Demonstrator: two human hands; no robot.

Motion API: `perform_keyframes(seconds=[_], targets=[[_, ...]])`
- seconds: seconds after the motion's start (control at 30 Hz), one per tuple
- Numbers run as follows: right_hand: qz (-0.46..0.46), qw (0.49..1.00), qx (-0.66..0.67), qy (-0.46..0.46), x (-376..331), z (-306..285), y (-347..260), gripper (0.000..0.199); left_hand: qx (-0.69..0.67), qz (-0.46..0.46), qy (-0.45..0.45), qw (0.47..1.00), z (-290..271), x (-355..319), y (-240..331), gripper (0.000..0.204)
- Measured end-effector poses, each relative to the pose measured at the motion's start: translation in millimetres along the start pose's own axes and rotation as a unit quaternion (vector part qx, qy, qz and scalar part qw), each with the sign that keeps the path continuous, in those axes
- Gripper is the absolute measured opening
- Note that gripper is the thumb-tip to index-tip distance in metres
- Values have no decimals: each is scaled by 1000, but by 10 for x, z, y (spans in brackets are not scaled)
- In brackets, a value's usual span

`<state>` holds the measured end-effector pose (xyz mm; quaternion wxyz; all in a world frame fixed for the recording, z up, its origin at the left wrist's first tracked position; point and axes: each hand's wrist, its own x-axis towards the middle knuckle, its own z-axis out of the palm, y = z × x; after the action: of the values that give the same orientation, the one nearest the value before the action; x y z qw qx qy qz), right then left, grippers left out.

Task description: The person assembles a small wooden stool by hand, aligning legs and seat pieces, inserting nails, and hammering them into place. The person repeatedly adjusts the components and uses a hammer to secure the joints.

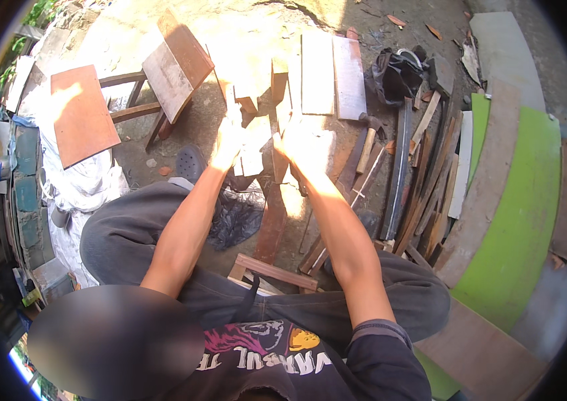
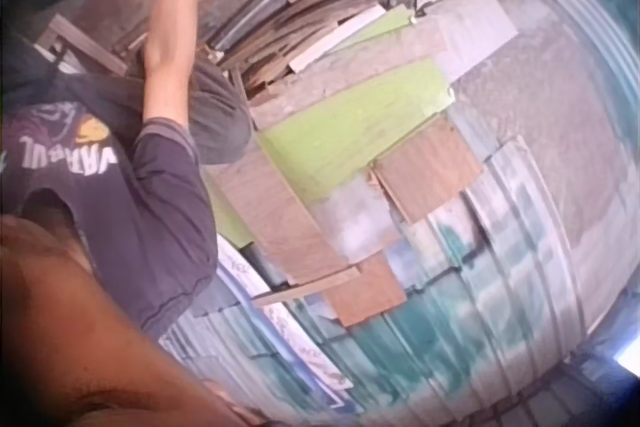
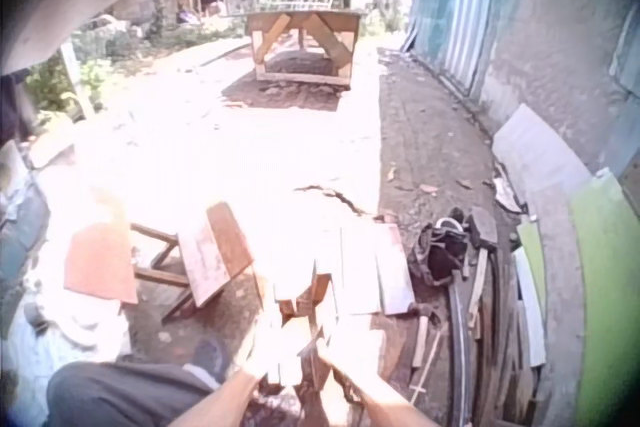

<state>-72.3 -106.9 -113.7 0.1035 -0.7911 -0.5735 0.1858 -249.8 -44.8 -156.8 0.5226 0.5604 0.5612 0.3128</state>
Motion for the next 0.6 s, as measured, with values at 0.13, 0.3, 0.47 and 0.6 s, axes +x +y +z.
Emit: perform_keyframes(seconds=[0.13, 0.3, 0.47, 0.6], targets=[[-44, 992, -117, 28, -270, -197, -98, 62, -117, 16, 29, 993, 47, -203, -38, 35], [-75, 987, -101, 102, -474, -99, -179, 59, -11, 94, 52, 994, 71, -255, -478, 35], [-19, 997, -23, 70, -649, -54, -133, 68, -83, 46, 33, 995, 80, -149, -352, 38], [14, 996, 39, 83, -697, 123, -10, 77, -134, 17, 16, 991, 84, -53, -207, 40]])
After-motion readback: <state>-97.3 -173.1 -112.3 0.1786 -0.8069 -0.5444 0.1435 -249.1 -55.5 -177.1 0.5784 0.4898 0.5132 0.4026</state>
